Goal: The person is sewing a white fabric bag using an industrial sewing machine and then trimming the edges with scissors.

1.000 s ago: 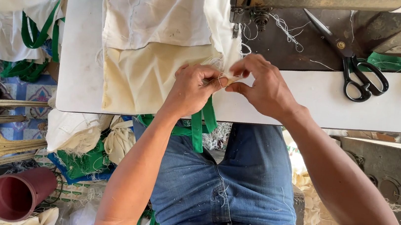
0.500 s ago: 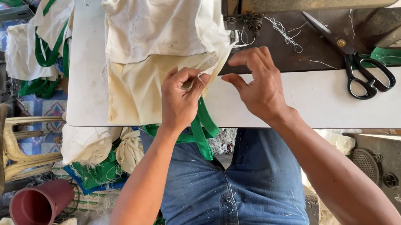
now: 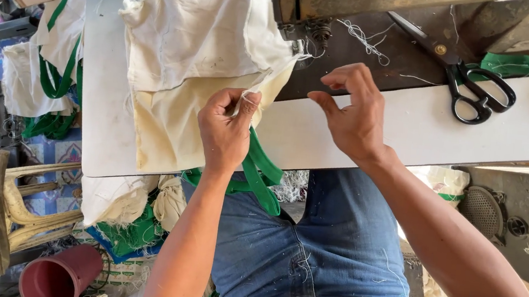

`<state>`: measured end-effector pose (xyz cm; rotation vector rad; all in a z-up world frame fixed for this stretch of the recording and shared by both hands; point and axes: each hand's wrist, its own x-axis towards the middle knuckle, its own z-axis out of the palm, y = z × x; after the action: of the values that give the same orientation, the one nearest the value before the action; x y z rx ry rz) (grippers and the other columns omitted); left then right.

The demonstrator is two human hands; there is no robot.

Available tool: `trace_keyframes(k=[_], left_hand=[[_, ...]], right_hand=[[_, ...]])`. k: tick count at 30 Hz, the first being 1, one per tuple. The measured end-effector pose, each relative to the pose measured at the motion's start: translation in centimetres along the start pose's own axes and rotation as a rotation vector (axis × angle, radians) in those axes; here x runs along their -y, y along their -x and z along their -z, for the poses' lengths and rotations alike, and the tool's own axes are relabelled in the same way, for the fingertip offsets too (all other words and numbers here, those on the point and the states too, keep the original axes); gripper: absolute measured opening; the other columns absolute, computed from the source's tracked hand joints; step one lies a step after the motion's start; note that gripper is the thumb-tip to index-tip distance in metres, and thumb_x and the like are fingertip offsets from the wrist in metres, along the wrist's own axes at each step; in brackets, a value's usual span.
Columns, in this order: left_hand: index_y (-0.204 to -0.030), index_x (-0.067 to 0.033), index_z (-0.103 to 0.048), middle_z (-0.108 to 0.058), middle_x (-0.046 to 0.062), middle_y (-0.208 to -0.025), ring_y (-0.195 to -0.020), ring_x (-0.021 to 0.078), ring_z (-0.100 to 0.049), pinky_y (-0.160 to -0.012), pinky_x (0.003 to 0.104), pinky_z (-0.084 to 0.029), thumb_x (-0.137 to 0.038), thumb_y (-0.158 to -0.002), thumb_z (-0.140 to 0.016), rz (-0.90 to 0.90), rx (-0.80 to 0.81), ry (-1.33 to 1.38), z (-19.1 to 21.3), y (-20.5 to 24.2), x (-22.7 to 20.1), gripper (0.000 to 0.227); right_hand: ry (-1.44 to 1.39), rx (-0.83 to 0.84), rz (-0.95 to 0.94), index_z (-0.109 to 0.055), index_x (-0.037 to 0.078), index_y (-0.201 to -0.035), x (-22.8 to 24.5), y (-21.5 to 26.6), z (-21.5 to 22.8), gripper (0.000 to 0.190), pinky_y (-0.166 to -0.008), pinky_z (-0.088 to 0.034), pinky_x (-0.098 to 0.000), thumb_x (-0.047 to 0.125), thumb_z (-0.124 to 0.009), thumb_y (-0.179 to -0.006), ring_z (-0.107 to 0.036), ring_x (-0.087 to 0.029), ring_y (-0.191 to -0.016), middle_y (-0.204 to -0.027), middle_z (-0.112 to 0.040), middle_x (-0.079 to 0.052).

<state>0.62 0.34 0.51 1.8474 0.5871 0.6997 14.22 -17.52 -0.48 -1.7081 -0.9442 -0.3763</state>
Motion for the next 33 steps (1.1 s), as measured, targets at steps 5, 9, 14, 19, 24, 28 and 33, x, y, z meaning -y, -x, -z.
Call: trace_keyframes(k=[5,9,14,19,24,28,33], left_hand=[[-0.09,-0.0168,-0.076,-0.065,0.002,-0.066,-0.073,0.0193,-0.073,-0.117,0.042,-0.032,-0.044,-0.096,-0.076,-0.092,0.054,-0.104,-0.1,0.1,1.0,0.028],[-0.09,-0.0143,-0.074,-0.07,0.005,-0.068,-0.072,0.022,-0.074,-0.118,0.044,-0.029,-0.042,-0.094,-0.078,-0.151,0.116,-0.151,-0.3,0.5,-0.6,0.028],[-0.083,-0.017,-0.076,-0.07,0.003,-0.063,-0.07,0.0243,-0.074,-0.117,0.045,-0.031,-0.045,-0.088,-0.083,-0.094,0.25,-0.124,-0.5,0.2,-0.7,0.029],[-0.084,-0.0164,-0.077,-0.071,0.004,-0.066,-0.07,0.0208,-0.074,-0.117,0.042,-0.033,-0.044,-0.09,-0.083,-0.022,0.274,-0.057,0.0,-0.5,1.8,0.029],[-0.083,-0.0143,-0.076,-0.069,0.007,-0.066,-0.071,0.0252,-0.072,-0.107,0.042,-0.043,-0.039,-0.091,-0.083,-0.054,0.233,-0.038,0.1,-0.4,0.8,0.027],[-0.082,-0.0139,-0.076,-0.067,0.008,-0.066,-0.07,0.0217,-0.067,-0.096,0.038,-0.049,-0.039,-0.092,-0.083,-0.037,0.171,-0.036,0.1,-0.5,-0.1,0.028],[-0.082,-0.0148,-0.076,-0.065,0.008,-0.066,-0.069,0.0196,-0.062,-0.088,0.037,-0.052,-0.038,-0.092,-0.082,-0.041,0.163,-0.038,-0.1,-0.3,-0.4,0.026]], right_hand=[[0.012,0.066,0.121,-0.07,0.003,-0.108,0.9,-0.2,-0.5,0.027,-0.081,-0.056,-0.0382,0.004,-0.088,-0.087,-0.065,-0.029,-0.092,-0.098,-0.062,-0.011],[-0.004,0.169,0.188,-0.069,0.006,-0.115,1.3,-0.9,-1.0,0.033,-0.086,-0.053,-0.0399,0.011,-0.087,-0.088,-0.058,-0.028,-0.098,-0.106,-0.066,-0.01],[0.029,0.207,0.323,-0.074,0.01,-0.102,-0.3,-0.5,-1.8,0.025,-0.085,-0.049,-0.0398,0.007,-0.092,-0.084,-0.056,-0.027,-0.094,-0.095,-0.068,-0.009],[0.034,0.21,0.348,-0.074,0.009,-0.103,-1.3,0.0,-1.7,0.024,-0.087,-0.049,-0.0405,0.009,-0.09,-0.086,-0.056,-0.03,-0.095,-0.097,-0.068,-0.012],[0.028,0.243,0.343,-0.074,0.008,-0.1,-3.0,1.2,-1.7,0.027,-0.09,-0.049,-0.0419,-0.007,-0.086,-0.082,-0.056,-0.03,-0.093,-0.094,-0.067,-0.012],[0.022,0.242,0.393,-0.076,0.01,-0.095,-2.9,0.9,-1.2,0.023,-0.093,-0.047,-0.0432,-0.006,-0.086,-0.082,-0.055,-0.028,-0.093,-0.093,-0.068,-0.01],[0.02,0.256,0.418,-0.079,0.011,-0.09,-1.1,0.0,-0.2,0.019,-0.097,-0.044,-0.0444,-0.006,-0.085,-0.084,-0.054,-0.025,-0.093,-0.094,-0.07,-0.008]])
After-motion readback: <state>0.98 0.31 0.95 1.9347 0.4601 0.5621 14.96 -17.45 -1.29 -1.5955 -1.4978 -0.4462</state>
